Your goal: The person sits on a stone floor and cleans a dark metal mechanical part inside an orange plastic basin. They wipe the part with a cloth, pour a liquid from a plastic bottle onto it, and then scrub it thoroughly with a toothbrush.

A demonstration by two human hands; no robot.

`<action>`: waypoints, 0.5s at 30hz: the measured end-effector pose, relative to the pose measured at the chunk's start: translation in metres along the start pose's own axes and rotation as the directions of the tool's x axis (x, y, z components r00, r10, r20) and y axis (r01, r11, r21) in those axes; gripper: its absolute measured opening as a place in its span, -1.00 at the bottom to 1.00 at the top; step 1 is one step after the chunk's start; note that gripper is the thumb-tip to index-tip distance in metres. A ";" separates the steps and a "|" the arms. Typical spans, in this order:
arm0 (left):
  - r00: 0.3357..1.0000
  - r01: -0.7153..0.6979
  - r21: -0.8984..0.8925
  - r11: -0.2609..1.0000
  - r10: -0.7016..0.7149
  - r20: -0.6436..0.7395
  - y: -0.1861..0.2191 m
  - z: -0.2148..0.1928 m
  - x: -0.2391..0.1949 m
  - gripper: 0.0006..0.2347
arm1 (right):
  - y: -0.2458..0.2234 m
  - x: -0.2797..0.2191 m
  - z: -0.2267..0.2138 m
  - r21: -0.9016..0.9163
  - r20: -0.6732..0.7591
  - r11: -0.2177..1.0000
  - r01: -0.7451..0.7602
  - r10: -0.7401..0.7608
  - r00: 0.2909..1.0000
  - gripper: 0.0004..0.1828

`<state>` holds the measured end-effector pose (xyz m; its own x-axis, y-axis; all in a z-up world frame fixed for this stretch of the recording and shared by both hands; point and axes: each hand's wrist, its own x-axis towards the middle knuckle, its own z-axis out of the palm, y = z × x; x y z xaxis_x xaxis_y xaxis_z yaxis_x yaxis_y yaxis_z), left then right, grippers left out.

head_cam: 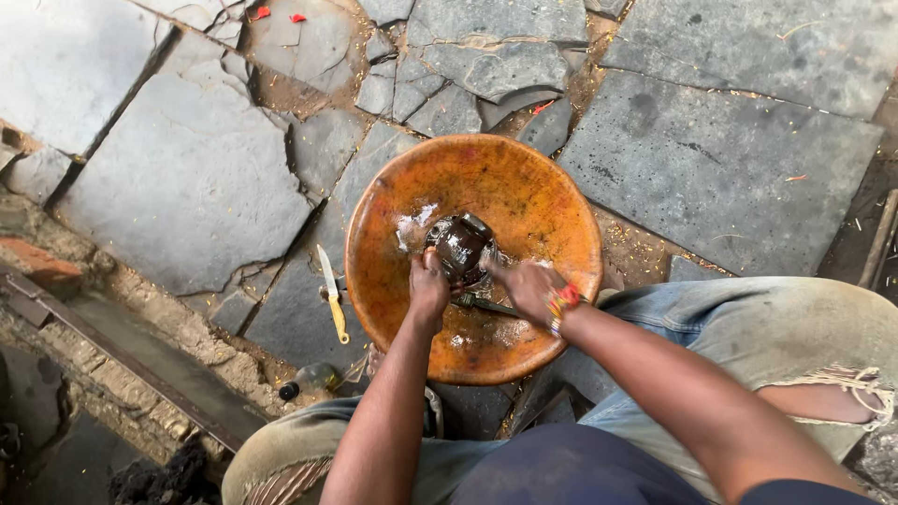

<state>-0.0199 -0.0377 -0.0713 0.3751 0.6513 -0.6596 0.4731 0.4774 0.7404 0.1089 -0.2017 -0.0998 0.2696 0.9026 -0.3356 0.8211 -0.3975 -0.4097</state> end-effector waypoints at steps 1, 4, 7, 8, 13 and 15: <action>1.000 0.003 -0.015 1.000 -0.003 -0.003 -0.002 0.000 0.004 -0.52 | 0.000 -0.007 0.000 -0.028 -0.023 0.995 0.096 -0.096 0.995 -0.20; 1.000 -0.015 -0.107 0.994 0.017 0.014 -0.014 0.000 0.015 -0.50 | -0.005 -0.006 0.002 0.028 -0.042 0.999 -0.023 0.024 0.999 -0.32; 0.997 0.042 -0.171 0.984 -0.029 0.076 -0.032 -0.005 0.025 -0.44 | -0.003 0.007 0.004 -0.004 -0.032 0.969 -0.249 0.249 0.968 -0.54; 1.000 -0.013 -0.039 0.999 0.014 0.021 -0.037 -0.007 0.027 -0.44 | 0.001 0.011 0.004 -0.052 -0.048 0.951 -0.306 0.304 0.951 -0.61; 0.984 -0.110 0.360 0.926 0.153 -0.093 -0.034 -0.008 0.037 -0.37 | -0.008 0.013 0.007 0.004 -0.019 0.979 -0.205 0.205 0.979 -0.34; 0.986 -0.086 0.393 0.915 0.134 -0.097 -0.025 -0.010 0.025 -0.39 | -0.025 0.002 0.011 -0.046 0.070 0.989 -0.142 0.145 0.987 -0.45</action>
<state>-0.0303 -0.0272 -0.1050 0.3560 0.7636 -0.5387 0.7144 0.1493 0.6837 0.0836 -0.1917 -0.1000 0.3501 0.8216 -0.4499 0.7968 -0.5137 -0.3180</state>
